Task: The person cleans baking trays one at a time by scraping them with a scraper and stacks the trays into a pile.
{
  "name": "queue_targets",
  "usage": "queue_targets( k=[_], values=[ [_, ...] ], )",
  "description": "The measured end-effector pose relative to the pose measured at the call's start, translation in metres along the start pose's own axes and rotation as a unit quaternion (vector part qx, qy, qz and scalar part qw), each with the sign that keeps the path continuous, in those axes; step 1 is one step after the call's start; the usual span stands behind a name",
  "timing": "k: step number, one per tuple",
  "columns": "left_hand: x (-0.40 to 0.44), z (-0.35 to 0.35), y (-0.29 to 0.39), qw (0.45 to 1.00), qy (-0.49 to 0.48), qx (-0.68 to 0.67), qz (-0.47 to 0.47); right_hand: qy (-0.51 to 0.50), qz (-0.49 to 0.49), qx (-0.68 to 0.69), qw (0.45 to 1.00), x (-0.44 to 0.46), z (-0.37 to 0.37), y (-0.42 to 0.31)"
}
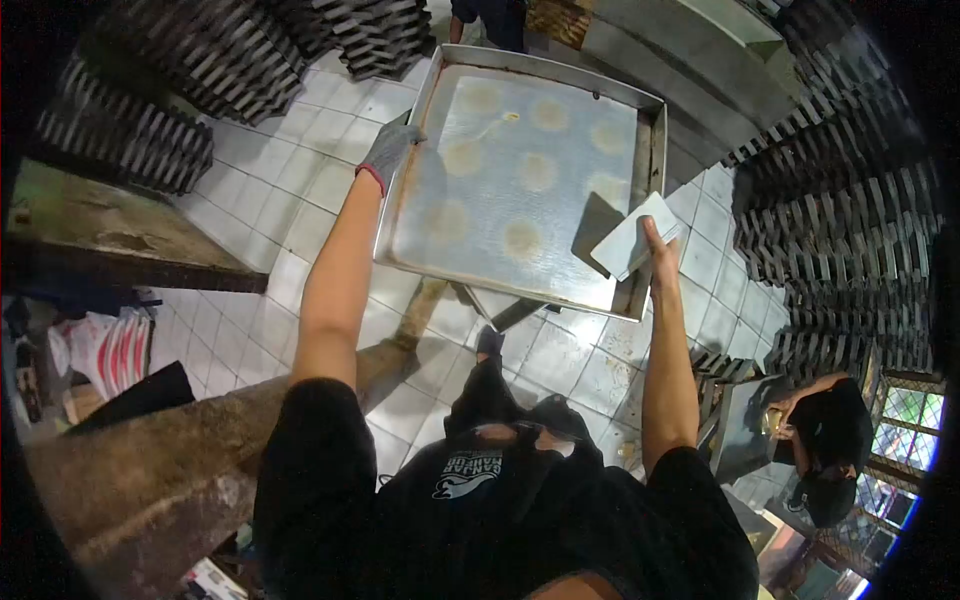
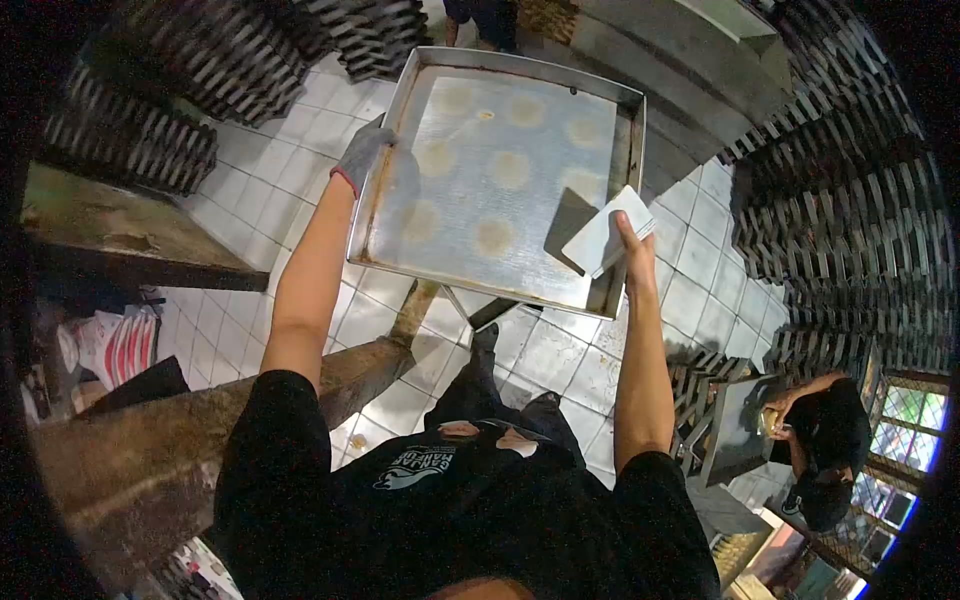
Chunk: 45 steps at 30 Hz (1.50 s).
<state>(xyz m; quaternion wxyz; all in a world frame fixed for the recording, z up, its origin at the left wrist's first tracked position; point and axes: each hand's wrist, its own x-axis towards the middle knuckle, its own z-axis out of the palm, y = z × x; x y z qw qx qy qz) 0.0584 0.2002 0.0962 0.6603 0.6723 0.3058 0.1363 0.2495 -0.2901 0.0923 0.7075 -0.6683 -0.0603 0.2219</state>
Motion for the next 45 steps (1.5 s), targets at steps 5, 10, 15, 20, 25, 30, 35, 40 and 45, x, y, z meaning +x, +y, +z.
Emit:
queue_targets(
  k=[5,10,15,20,25,30,35,40,45],
  values=[
    [0.012,0.003,-0.05,0.997,0.046,0.027,0.064,0.08,0.021,-0.074,0.994,0.018,0.033,0.029],
    [0.021,-0.006,-0.076,0.993,0.068,0.087,0.043,0.033,0.001,-0.153,0.988,0.034,0.035,0.057],
    [0.007,-0.001,-0.056,0.995,0.052,0.085,-0.026,0.013,0.021,-0.129,0.991,0.026,0.029,0.058],
    [0.024,-0.006,-0.08,0.997,0.049,0.06,0.016,0.045,-0.042,-0.126,0.99,0.032,0.024,0.075],
    [0.035,-0.01,-0.088,0.99,0.058,0.097,-0.08,0.051,-0.036,-0.134,0.989,0.036,0.026,0.067],
    [0.03,-0.001,-0.074,0.991,0.029,0.133,-0.005,0.007,-0.001,-0.086,0.996,0.031,0.024,0.058],
    [-0.034,0.109,-0.005,0.82,0.27,0.377,0.336,0.099,-0.027,0.255,0.962,-0.016,-0.032,0.038],
    [-0.191,0.344,0.052,0.979,-0.045,0.05,0.192,0.218,0.035,0.311,0.924,-0.117,-0.16,0.065],
    [-0.316,0.609,-0.031,0.911,-0.408,0.025,0.057,0.352,0.162,0.283,0.877,-0.263,-0.314,0.105]
  ],
)
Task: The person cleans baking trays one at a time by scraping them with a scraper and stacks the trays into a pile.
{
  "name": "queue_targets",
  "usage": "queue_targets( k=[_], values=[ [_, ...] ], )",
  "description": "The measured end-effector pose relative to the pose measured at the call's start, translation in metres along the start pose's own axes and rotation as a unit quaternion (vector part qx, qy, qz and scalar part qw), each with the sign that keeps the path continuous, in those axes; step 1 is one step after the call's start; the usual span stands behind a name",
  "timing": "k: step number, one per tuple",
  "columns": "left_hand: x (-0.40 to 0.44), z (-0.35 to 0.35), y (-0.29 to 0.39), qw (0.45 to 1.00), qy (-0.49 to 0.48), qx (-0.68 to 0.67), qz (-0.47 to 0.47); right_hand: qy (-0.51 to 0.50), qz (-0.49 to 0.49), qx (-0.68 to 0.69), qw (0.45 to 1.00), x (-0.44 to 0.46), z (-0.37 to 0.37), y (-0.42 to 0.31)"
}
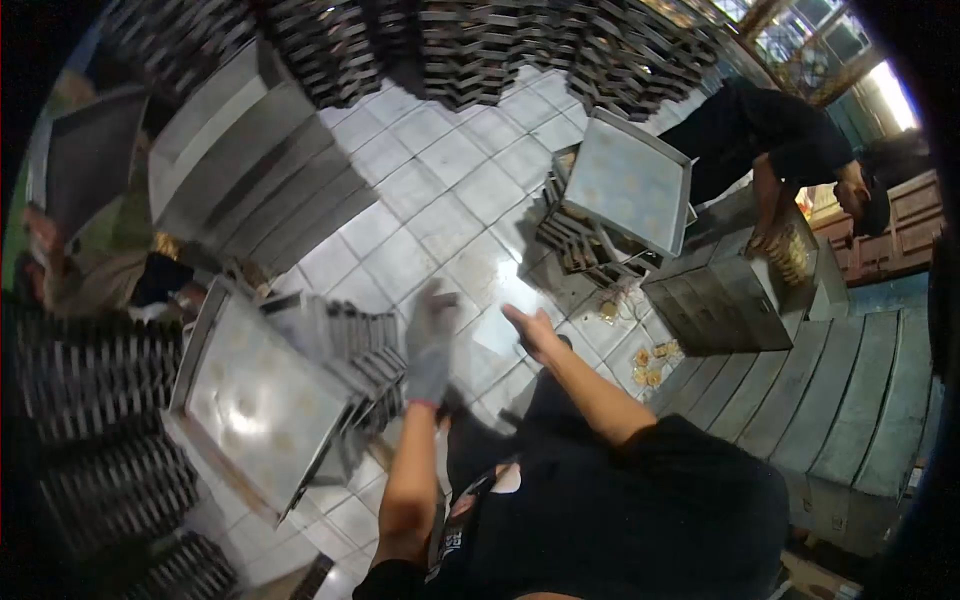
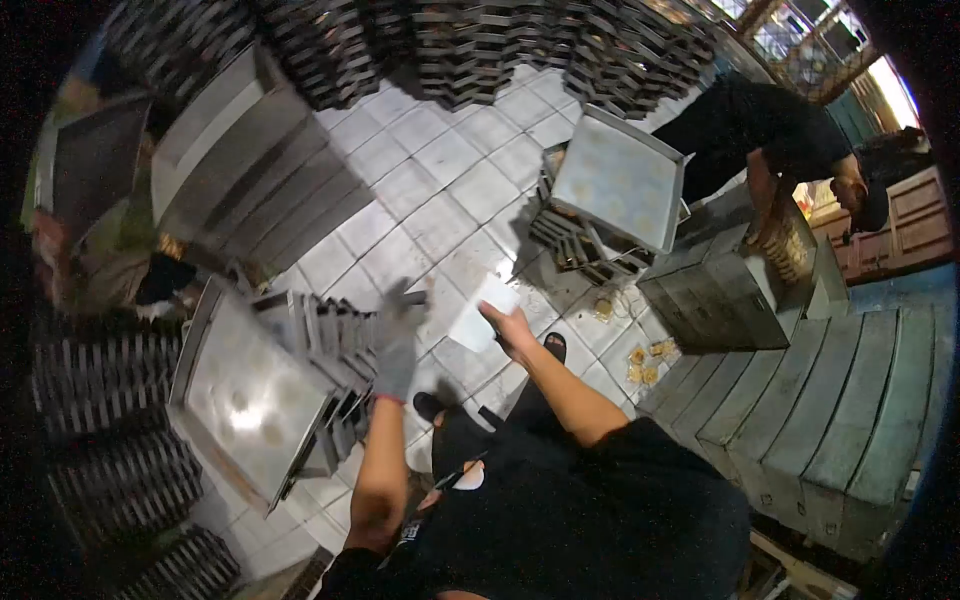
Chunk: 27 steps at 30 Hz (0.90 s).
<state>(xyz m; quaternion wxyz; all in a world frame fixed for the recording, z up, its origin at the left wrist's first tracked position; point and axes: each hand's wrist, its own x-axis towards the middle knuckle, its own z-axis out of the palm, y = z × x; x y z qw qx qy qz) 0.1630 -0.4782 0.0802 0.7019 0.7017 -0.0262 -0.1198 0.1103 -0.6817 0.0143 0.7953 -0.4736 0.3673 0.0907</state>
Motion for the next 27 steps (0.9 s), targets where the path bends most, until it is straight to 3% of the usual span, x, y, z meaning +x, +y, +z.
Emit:
queue_targets(
  k=[1,3,6,8,10,12,13,15,17,18,20,22,23,24,27],
  values=[
    [0.028,0.057,-0.029,0.998,-0.056,0.0,-0.004,-0.015,-0.035,0.071,0.997,0.034,-0.06,0.024],
    [0.07,0.17,-0.065,0.989,-0.147,-0.003,-0.034,0.081,-0.043,0.061,0.994,0.057,-0.161,0.035],
    [0.136,0.33,-0.138,0.951,-0.217,-0.122,-0.183,0.15,-0.009,0.067,0.986,0.041,-0.293,0.007],
    [0.181,0.433,-0.204,0.928,-0.162,-0.165,-0.292,0.248,0.04,0.063,0.966,0.02,-0.389,0.009],
    [0.219,0.522,-0.258,0.882,-0.108,-0.248,-0.387,0.308,-0.04,0.096,0.946,-0.019,-0.459,0.01],
    [0.246,0.591,-0.299,0.801,-0.084,-0.378,-0.456,0.387,-0.04,0.102,0.915,-0.071,-0.53,0.027],
    [0.252,0.616,-0.306,0.815,-0.052,-0.4,-0.417,0.402,-0.051,0.1,0.909,-0.095,-0.552,0.028],
    [0.267,0.651,-0.374,0.832,0.0,-0.36,-0.422,0.414,-0.007,0.15,0.898,-0.127,-0.572,0.022],
    [0.256,0.644,-0.338,0.869,0.149,-0.252,-0.399,0.407,0.023,0.156,0.9,-0.135,-0.58,0.019],
    [0.248,0.614,-0.273,0.891,0.121,-0.198,-0.391,0.388,0.029,0.127,0.913,-0.13,-0.582,0.017],
    [0.241,0.562,-0.328,0.885,0.085,-0.28,-0.363,0.32,0.066,0.054,0.944,-0.107,-0.564,-0.008],
    [0.202,0.481,-0.277,0.868,0.093,-0.37,-0.318,0.224,0.195,-0.045,0.954,-0.078,-0.563,-0.02],
    [0.168,0.42,-0.327,0.982,0.048,-0.105,-0.151,0.171,0.239,-0.097,0.951,-0.063,-0.556,-0.03],
    [0.134,0.367,-0.333,0.975,0.069,-0.139,-0.156,0.156,0.243,-0.105,0.952,-0.042,-0.537,-0.052],
    [0.032,0.215,-0.305,0.948,0.052,-0.253,-0.184,-0.193,0.289,-0.027,0.937,0.013,-0.492,-0.052]
  ],
)
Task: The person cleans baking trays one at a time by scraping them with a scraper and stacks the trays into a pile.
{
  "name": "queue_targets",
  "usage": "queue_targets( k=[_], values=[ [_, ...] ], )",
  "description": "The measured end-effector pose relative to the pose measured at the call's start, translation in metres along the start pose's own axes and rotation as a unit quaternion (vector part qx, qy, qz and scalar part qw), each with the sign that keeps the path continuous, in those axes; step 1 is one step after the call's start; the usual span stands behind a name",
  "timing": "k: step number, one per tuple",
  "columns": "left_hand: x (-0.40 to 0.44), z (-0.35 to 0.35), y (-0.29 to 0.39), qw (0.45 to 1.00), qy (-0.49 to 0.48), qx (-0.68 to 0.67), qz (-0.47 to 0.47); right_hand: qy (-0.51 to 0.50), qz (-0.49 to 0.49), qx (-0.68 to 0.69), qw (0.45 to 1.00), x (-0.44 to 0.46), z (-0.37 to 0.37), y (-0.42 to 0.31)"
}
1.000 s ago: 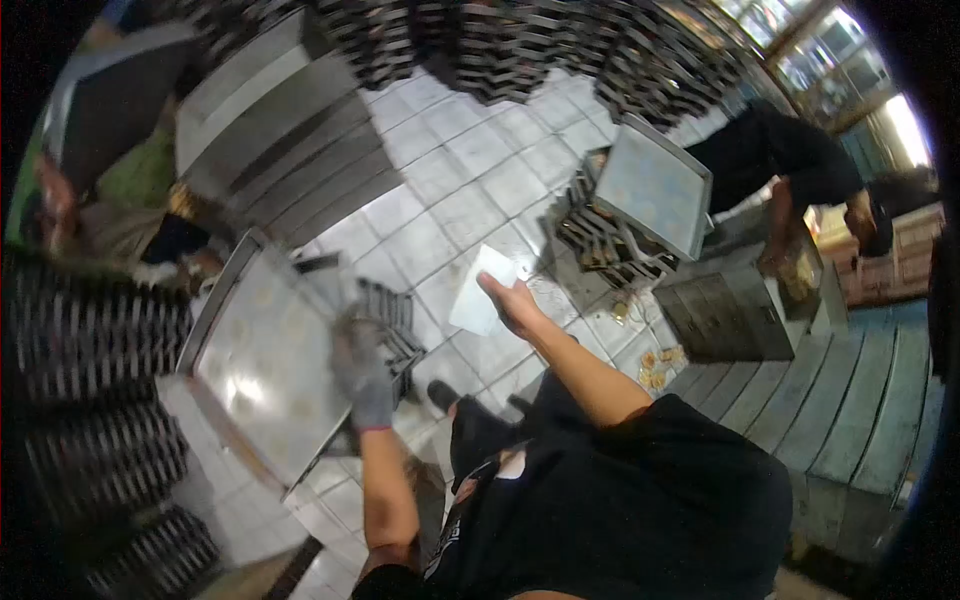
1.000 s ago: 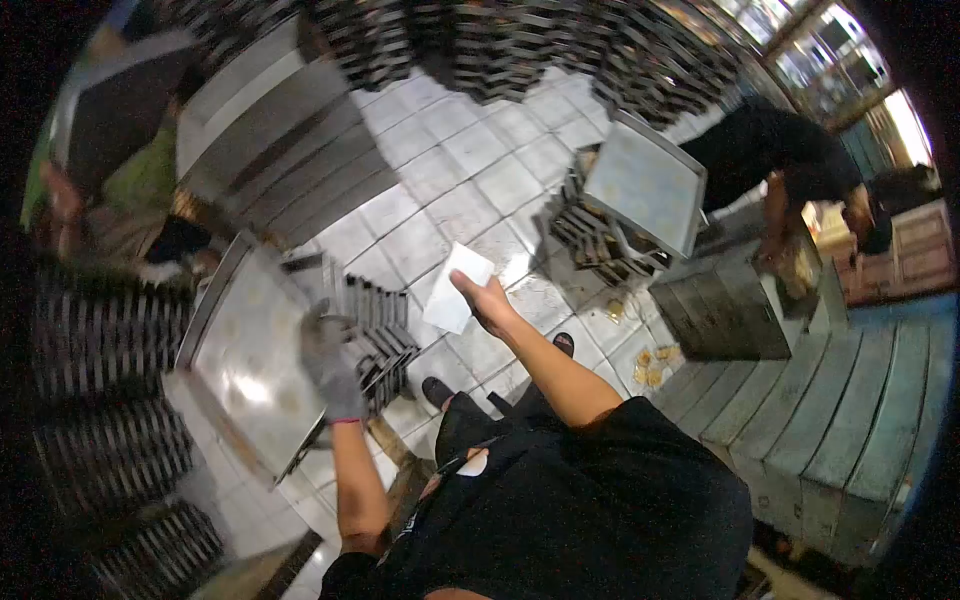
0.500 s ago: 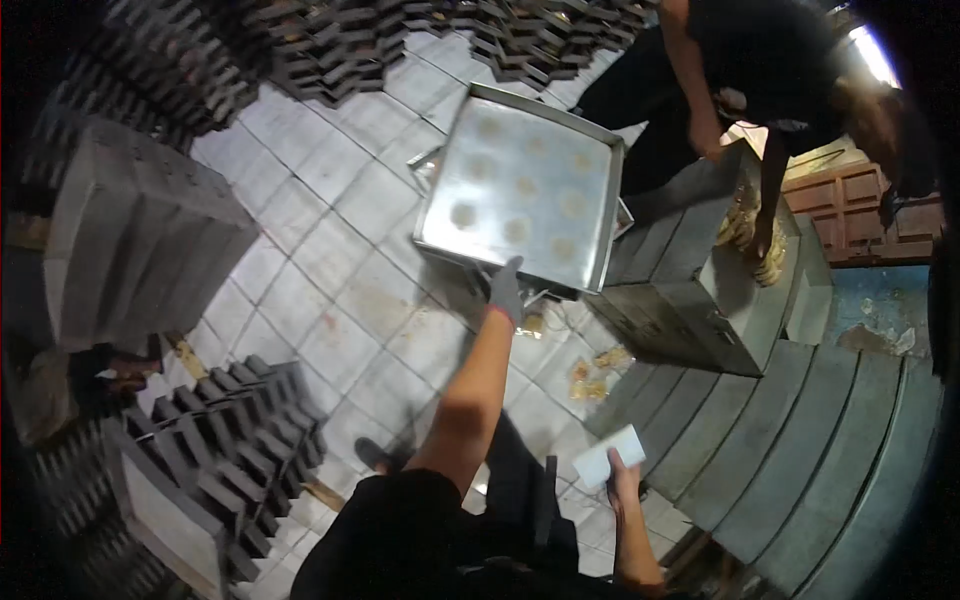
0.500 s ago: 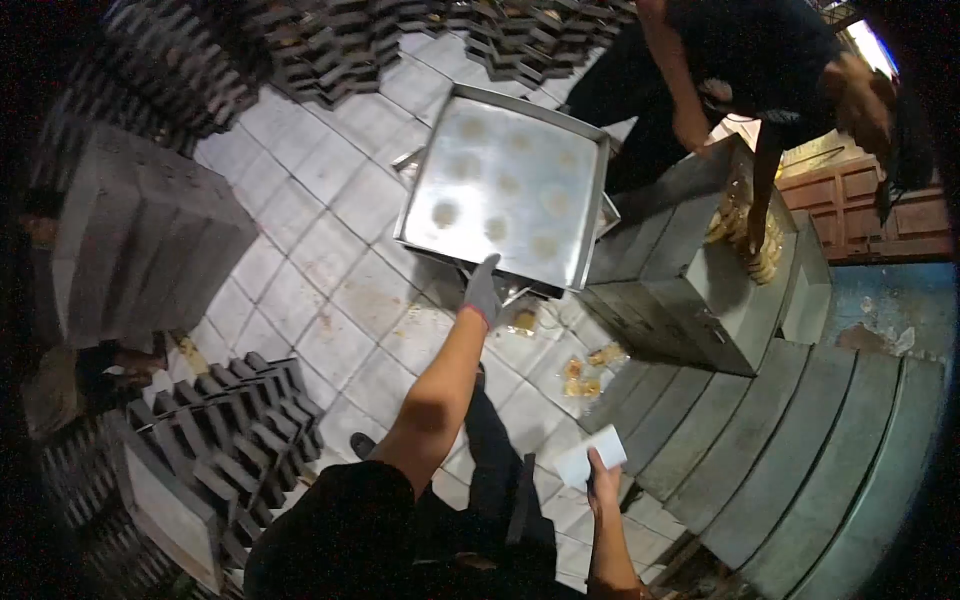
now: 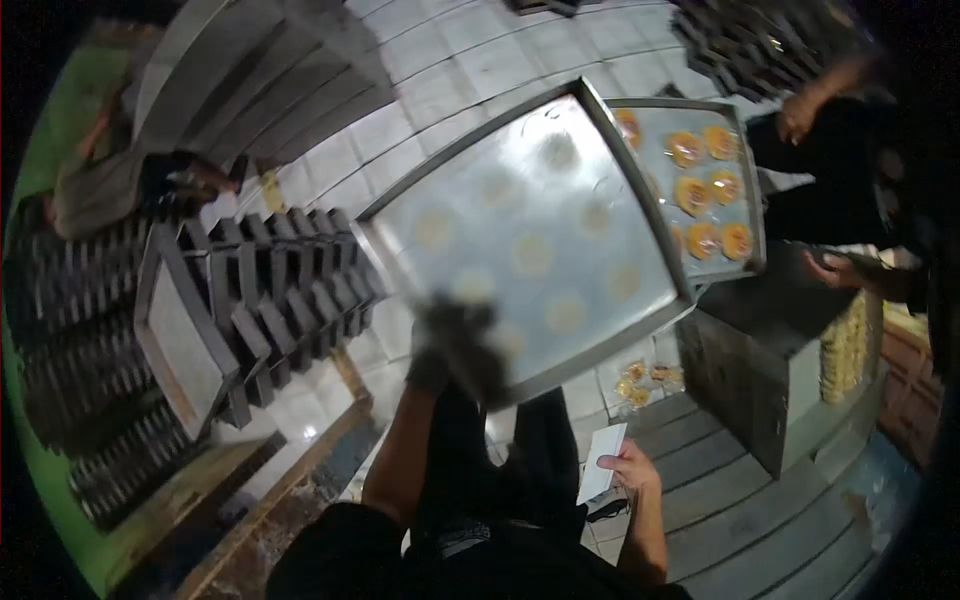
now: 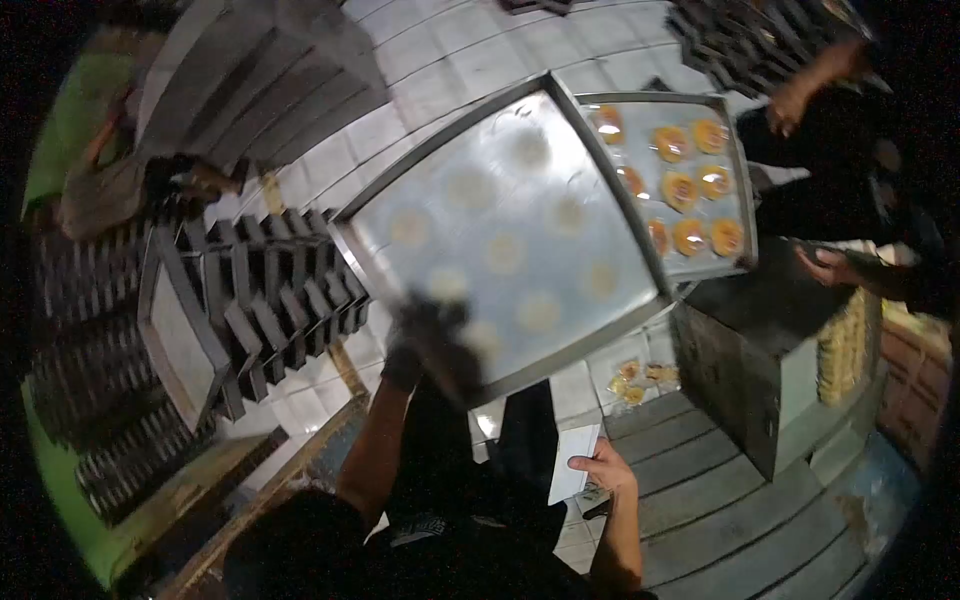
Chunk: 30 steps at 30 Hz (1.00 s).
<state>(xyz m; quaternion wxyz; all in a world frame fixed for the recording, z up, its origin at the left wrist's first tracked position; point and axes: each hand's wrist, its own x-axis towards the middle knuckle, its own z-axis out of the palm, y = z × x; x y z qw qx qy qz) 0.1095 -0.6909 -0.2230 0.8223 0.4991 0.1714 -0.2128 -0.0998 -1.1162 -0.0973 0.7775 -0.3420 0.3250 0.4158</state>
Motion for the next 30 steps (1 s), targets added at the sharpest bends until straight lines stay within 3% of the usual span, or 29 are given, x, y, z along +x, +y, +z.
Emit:
queue_targets(
  k=[1,2,4,5,6,7,8,9,10,12,15,17,18,19,21,23,24,25,26,27,28,29,30],
  values=[
    [-0.037,-0.042,0.027,0.999,-0.02,-0.035,-0.023,-0.012,0.014,-0.006,1.0,0.024,0.013,-0.003],
    [-0.067,-0.028,0.068,0.992,0.113,-0.008,-0.062,-0.057,0.039,-0.101,0.992,0.054,0.024,-0.013],
    [-0.13,-0.147,-0.004,0.981,0.148,0.109,-0.069,-0.17,0.045,-0.241,0.955,0.126,0.062,-0.04],
    [-0.16,-0.205,-0.039,0.969,0.165,0.166,-0.075,-0.184,0.127,-0.227,0.948,0.167,0.09,-0.054],
    [-0.135,-0.176,-0.031,0.963,0.2,0.177,-0.044,-0.213,0.034,-0.258,0.942,0.222,0.102,-0.039],
    [-0.107,-0.141,-0.017,0.953,0.235,0.19,-0.014,-0.207,0.013,-0.237,0.949,0.279,0.119,-0.027],
    [-0.067,-0.128,-0.028,0.955,0.26,0.145,0.006,-0.146,-0.106,-0.36,0.915,0.341,0.13,-0.008],
    [-0.032,-0.136,-0.048,0.953,0.286,0.099,0.021,-0.054,-0.097,-0.469,0.876,0.402,0.132,0.015],
    [-0.004,-0.167,-0.074,0.951,0.273,0.146,0.0,0.006,-0.104,-0.537,0.837,0.454,0.145,0.033],
    [0.052,-0.229,-0.127,0.948,0.258,0.184,-0.026,-0.037,-0.237,-0.57,0.786,0.548,0.14,0.087],
    [0.074,-0.282,-0.204,0.952,0.278,0.121,-0.042,-0.025,-0.183,-0.617,0.765,0.61,0.154,0.124],
    [0.073,-0.3,-0.231,0.966,0.254,-0.02,-0.036,-0.007,-0.192,-0.612,0.767,0.635,0.145,0.158],
    [0.076,-0.305,-0.229,0.964,0.256,0.041,-0.055,0.01,-0.214,-0.609,0.764,0.645,0.141,0.171],
    [0.066,-0.329,-0.259,0.964,0.248,0.018,-0.093,0.013,-0.203,-0.612,0.764,0.652,0.139,0.183],
    [0.054,-0.353,-0.294,0.966,0.24,-0.061,-0.07,0.033,-0.272,-0.629,0.727,0.664,0.139,0.199],
    [0.054,-0.353,-0.275,0.967,0.236,0.025,-0.09,0.025,-0.277,-0.635,0.721,0.679,0.14,0.197],
    [0.055,-0.352,-0.264,0.965,0.233,0.067,-0.101,0.039,-0.267,-0.669,0.692,0.692,0.134,0.202],
    [0.059,-0.352,-0.263,0.965,0.238,0.02,-0.105,0.052,-0.258,-0.703,0.661,0.708,0.123,0.207],
    [0.063,-0.352,-0.263,0.963,0.243,-0.026,-0.109,0.157,-0.344,-0.731,0.568,0.736,0.087,0.244],
    [0.068,-0.352,-0.26,0.948,0.29,-0.019,-0.129,0.153,-0.382,-0.681,0.606,0.773,0.049,0.234],
    [0.059,-0.362,-0.273,0.94,0.311,-0.015,-0.138,0.206,-0.242,-0.717,0.621,0.79,0.035,0.205],
    [0.051,-0.373,-0.286,0.931,0.332,-0.012,-0.148,0.233,-0.206,-0.694,0.65,0.807,0.021,0.172],
    [0.043,-0.378,-0.291,0.927,0.34,-0.011,-0.157,0.265,-0.218,-0.688,0.639,0.828,-0.012,0.156]
  ],
)
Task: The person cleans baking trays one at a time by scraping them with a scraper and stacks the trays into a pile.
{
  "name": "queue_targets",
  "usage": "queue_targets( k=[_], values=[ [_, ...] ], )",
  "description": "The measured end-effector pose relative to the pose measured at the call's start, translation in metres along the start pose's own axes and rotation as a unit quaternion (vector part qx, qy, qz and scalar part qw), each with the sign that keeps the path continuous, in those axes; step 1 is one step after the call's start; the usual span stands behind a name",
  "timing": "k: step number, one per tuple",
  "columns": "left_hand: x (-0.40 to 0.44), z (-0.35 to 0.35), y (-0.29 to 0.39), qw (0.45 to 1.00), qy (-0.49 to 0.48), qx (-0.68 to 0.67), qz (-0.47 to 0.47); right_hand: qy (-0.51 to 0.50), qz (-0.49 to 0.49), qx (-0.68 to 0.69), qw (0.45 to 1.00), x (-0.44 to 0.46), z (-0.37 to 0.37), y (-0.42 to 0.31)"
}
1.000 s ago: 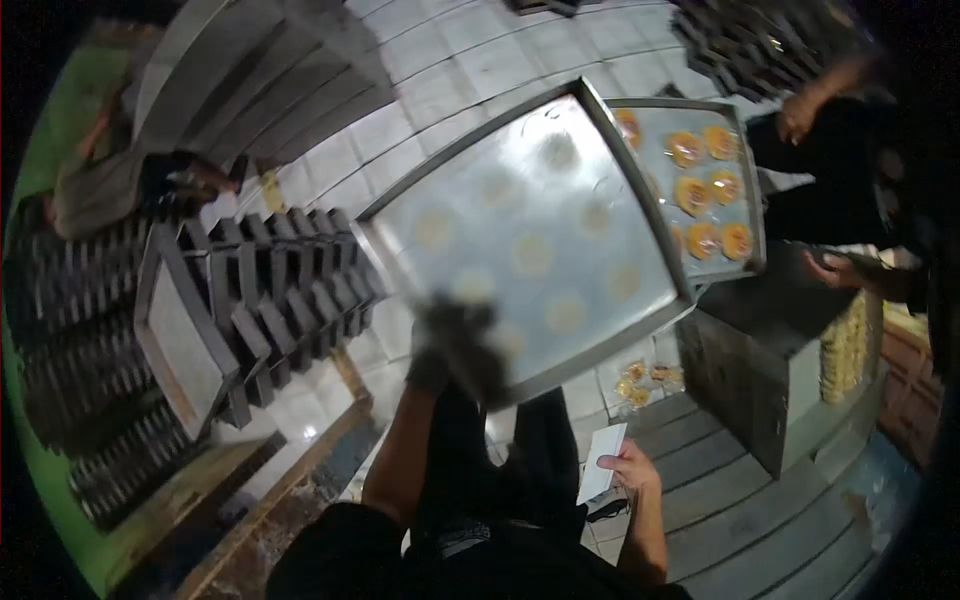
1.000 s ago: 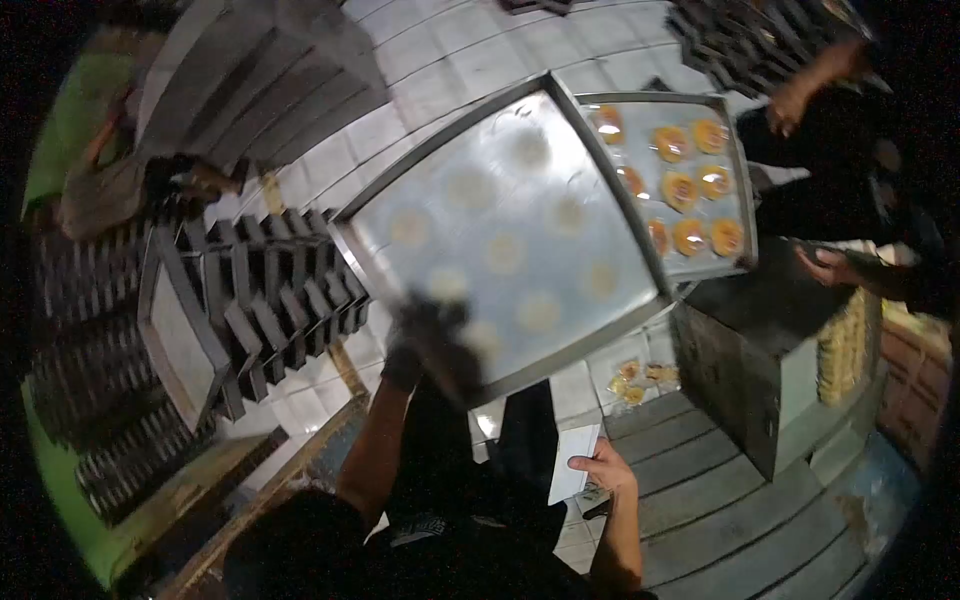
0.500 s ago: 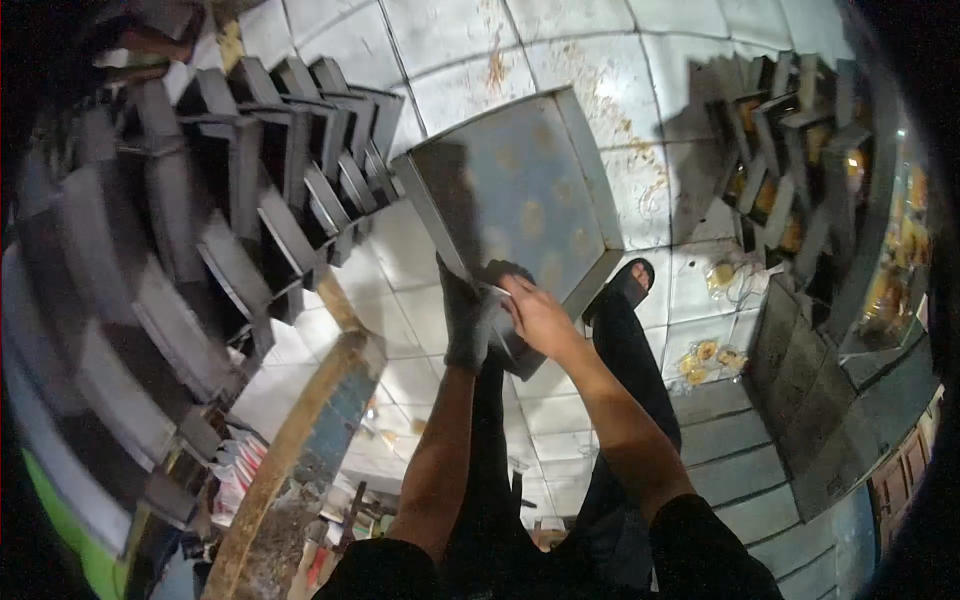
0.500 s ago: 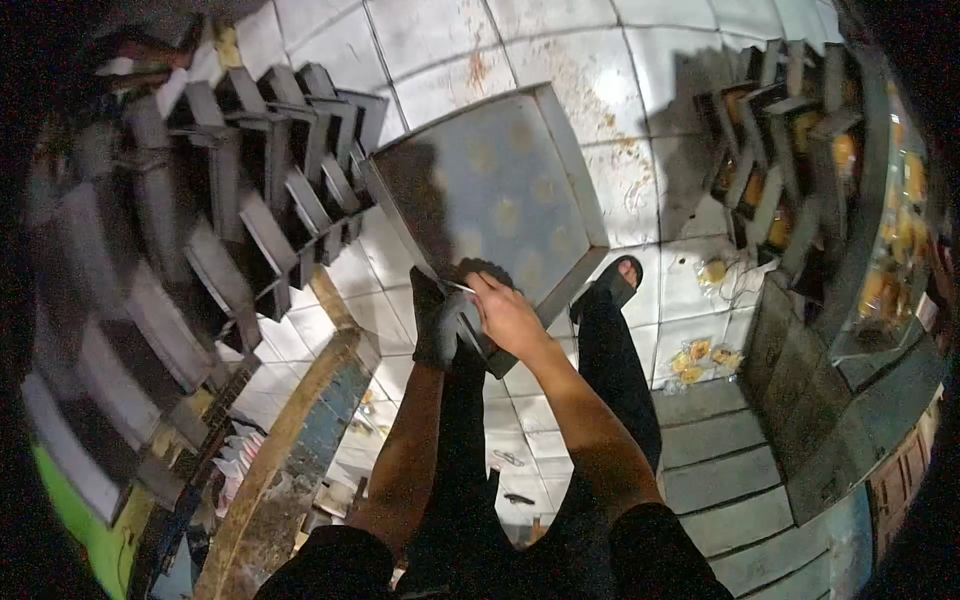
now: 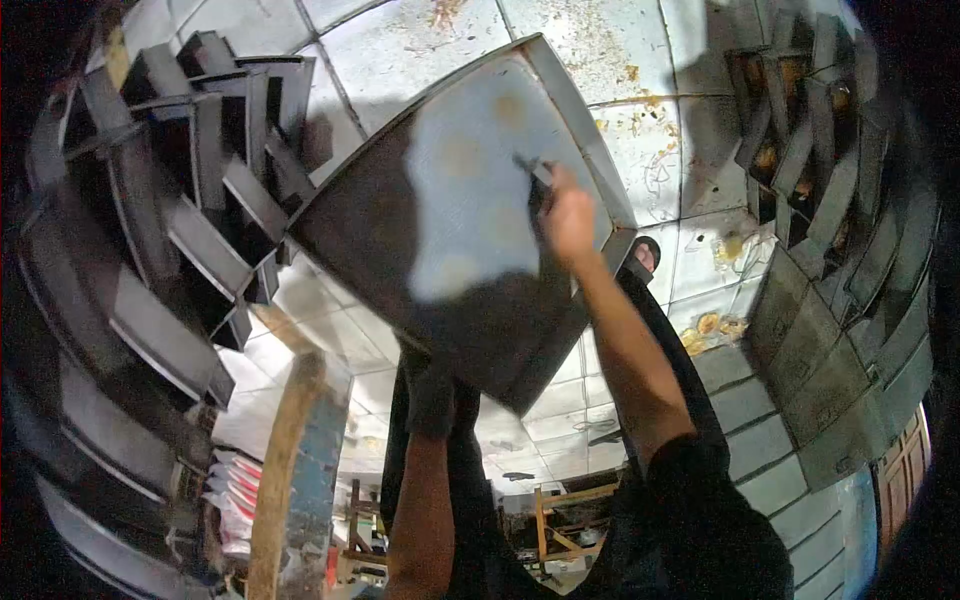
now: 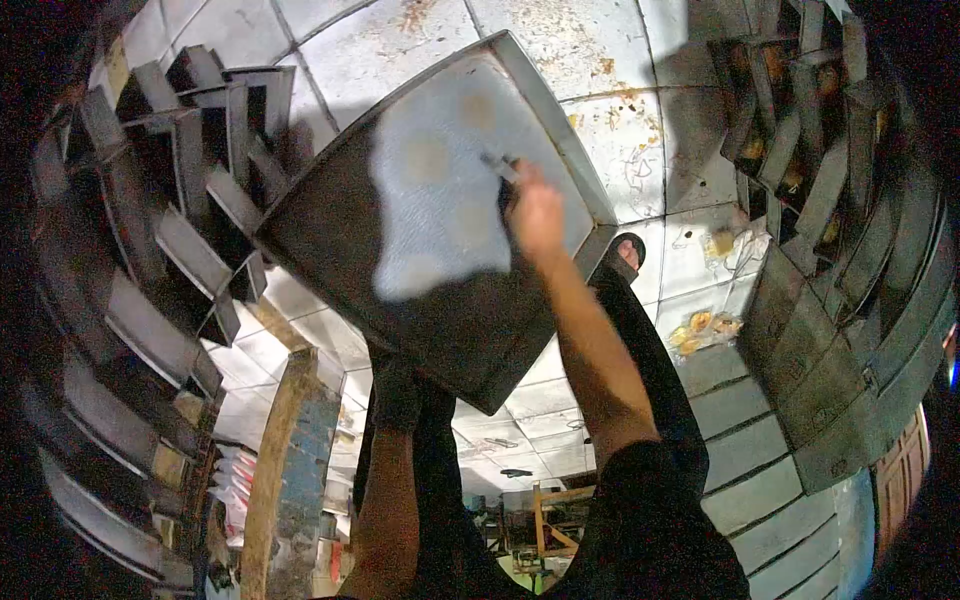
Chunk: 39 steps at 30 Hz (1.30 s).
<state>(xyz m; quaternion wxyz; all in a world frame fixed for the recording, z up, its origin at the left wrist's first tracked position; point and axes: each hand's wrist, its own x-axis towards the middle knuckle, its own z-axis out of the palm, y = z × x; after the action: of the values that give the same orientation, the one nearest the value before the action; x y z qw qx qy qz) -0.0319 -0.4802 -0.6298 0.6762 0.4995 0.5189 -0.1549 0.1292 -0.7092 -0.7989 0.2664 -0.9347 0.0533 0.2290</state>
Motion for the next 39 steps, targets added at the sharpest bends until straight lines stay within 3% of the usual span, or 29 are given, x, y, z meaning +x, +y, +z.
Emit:
queue_targets(
  k=[3,4,5,8,9,11,13,14,15,16,17,20,21,22,23,24,25,27,29,30,32,35,37,39],
  values=[
    [0.003,-0.006,-0.006,1.0,-0.014,0.005,-0.013,0.019,0.054,-0.007,0.998,0.039,-0.001,0.057],
    [0.003,-0.007,-0.007,1.0,-0.017,0.008,-0.012,0.005,0.088,-0.001,0.996,0.042,-0.012,0.036],
    [0.002,-0.008,-0.006,1.0,-0.019,0.01,-0.01,-0.098,0.067,0.063,0.991,0.028,-0.022,0.009],
    [0.002,-0.008,-0.006,1.0,-0.019,0.009,-0.01,-0.16,-0.267,0.021,0.95,-0.058,-0.005,-0.101],
    [0.001,-0.009,-0.006,1.0,-0.016,0.011,-0.012,-0.142,-0.326,-0.002,0.935,-0.075,-0.016,-0.146],
    [0.0,-0.016,-0.001,1.0,-0.015,0.013,-0.019,-0.099,-0.305,0.048,0.946,-0.062,-0.005,-0.16],
    [0.004,-0.024,0.0,1.0,-0.009,0.01,-0.019,0.009,-0.243,0.086,0.966,-0.001,0.004,-0.133],
    [0.007,-0.028,-0.001,1.0,-0.005,0.01,-0.021,0.07,-0.185,0.063,0.978,0.031,0.015,-0.105],
    [0.009,-0.031,-0.002,1.0,-0.002,0.013,-0.02,-0.025,-0.018,0.04,0.999,0.064,0.004,-0.089],
    [0.012,-0.032,-0.002,1.0,0.001,0.014,-0.017,0.095,-0.099,0.086,0.987,0.096,0.004,-0.057],
    [0.015,-0.031,-0.004,1.0,0.001,0.014,-0.012,0.089,-0.025,0.029,0.995,0.123,0.014,-0.022],
    [0.013,-0.021,-0.012,1.0,0.012,0.019,0.014,0.051,-0.007,0.015,0.999,0.141,0.01,0.003],
    [0.012,-0.016,-0.015,0.999,0.017,0.02,0.028,-0.044,0.029,-0.02,0.998,0.116,0.002,-0.01],
    [0.011,-0.012,-0.019,0.999,0.024,0.021,0.042,-0.076,0.004,0.091,0.993,0.07,0.004,-0.025],
    [0.008,-0.007,-0.023,0.998,0.03,0.022,0.056,-0.136,0.037,0.09,0.986,0.011,-0.013,-0.06],
    [0.007,-0.003,-0.026,0.997,0.037,0.026,0.064,-0.176,-0.029,0.055,0.982,-0.059,0.011,-0.056],
    [0.004,0.002,-0.03,0.996,0.045,0.027,0.073,-0.177,-0.023,0.05,0.983,-0.109,0.004,-0.057],
    [0.001,0.009,-0.034,0.995,0.052,0.033,0.082,-0.112,-0.158,0.079,0.978,-0.175,-0.006,-0.05],
    [0.002,0.013,-0.035,0.993,0.055,0.041,0.091,-0.078,-0.076,0.085,0.99,-0.161,0.019,0.045],
    [0.002,0.014,-0.036,0.993,0.055,0.046,0.095,-0.018,-0.078,0.005,0.997,-0.124,0.019,0.076],
    [0.005,0.013,-0.038,0.992,0.053,0.055,0.1,-0.007,0.037,-0.011,0.999,-0.062,0.017,0.113],
    [0.002,0.012,-0.04,0.99,0.054,0.064,0.117,0.067,0.021,0.004,0.997,-0.022,0.018,0.143],
    [0.002,0.018,-0.038,0.986,0.053,0.069,0.144,-0.155,0.193,0.124,0.961,-0.022,0.002,0.137],
    [-0.004,0.027,-0.032,0.981,0.054,0.066,0.176,-0.297,0.218,0.17,0.914,-0.075,-0.007,0.083]
  ],
)
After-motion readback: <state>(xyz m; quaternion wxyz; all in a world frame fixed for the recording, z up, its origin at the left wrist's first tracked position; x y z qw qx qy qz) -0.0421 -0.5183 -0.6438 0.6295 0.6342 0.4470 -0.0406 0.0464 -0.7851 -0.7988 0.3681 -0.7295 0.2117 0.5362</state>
